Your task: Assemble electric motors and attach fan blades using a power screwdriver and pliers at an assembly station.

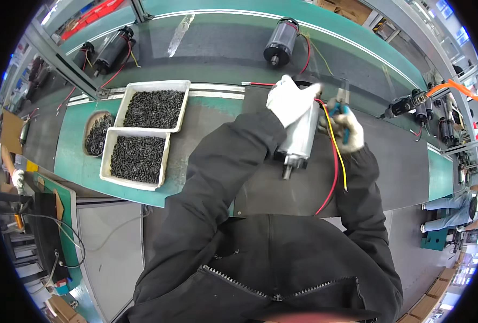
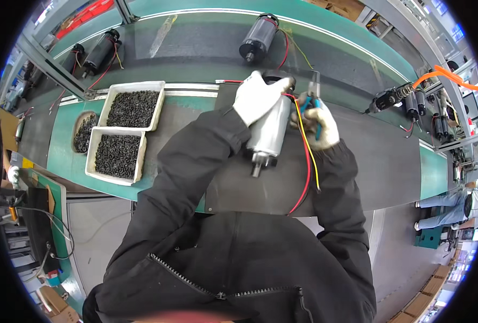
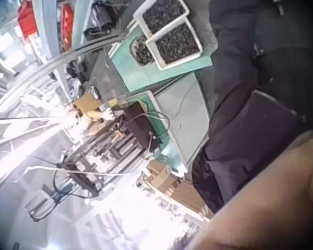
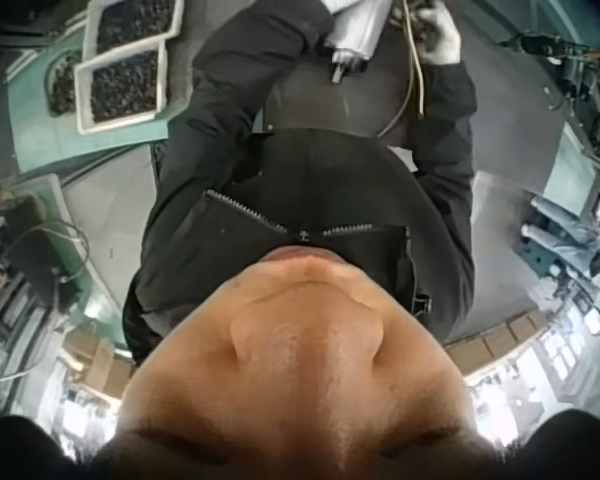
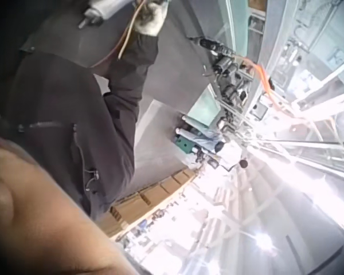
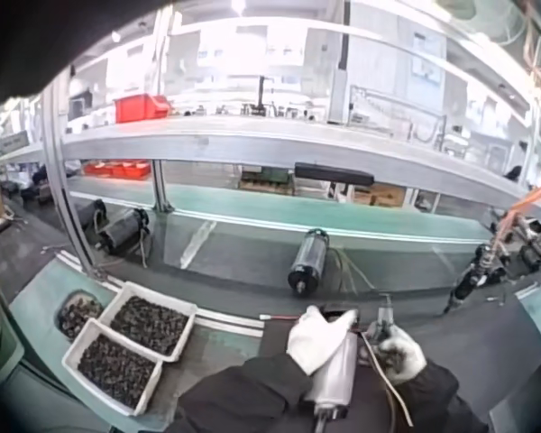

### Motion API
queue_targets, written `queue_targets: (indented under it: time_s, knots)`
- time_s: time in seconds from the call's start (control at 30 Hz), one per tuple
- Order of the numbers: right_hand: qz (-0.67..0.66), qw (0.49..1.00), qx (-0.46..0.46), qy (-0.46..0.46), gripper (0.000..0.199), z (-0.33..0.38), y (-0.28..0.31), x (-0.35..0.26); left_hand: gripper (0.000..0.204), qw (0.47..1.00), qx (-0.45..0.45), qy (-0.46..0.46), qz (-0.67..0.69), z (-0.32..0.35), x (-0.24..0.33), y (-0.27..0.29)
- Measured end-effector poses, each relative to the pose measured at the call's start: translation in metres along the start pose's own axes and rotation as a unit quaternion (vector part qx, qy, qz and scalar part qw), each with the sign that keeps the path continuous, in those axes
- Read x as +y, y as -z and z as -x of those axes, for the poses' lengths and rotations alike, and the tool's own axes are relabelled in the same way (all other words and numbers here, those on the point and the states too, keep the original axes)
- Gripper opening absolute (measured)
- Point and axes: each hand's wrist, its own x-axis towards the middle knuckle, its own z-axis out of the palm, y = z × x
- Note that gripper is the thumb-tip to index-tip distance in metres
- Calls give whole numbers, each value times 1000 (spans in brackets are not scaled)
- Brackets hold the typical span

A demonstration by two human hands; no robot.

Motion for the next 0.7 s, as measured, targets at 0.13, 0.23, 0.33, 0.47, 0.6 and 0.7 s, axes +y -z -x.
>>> queue_targets:
  time_s: [0.13,0.23,0.33,0.47,0.6,0.7]
  knots:
    - [242,962,-1,129,52,87,-45,-63,84,971,65,-201,116,75,52,51]
    - [571,773,-6,277,47,98,-75,-104,93,920,76,-354,152,100,36,75]
    - [700,678,-16,226,50,99,-91,-133,109,896,1,-396,200,100,37,70]
    - [762,619,-81,170,53,99,-101,-143,106,848,-23,-470,243,98,27,65]
    - [766,634,-76,74,52,108,-127,-154,78,877,-16,-457,150,109,34,76]
    - [834,508,-135,172,52,107,-126,-162,68,881,-10,-454,131,122,27,74]
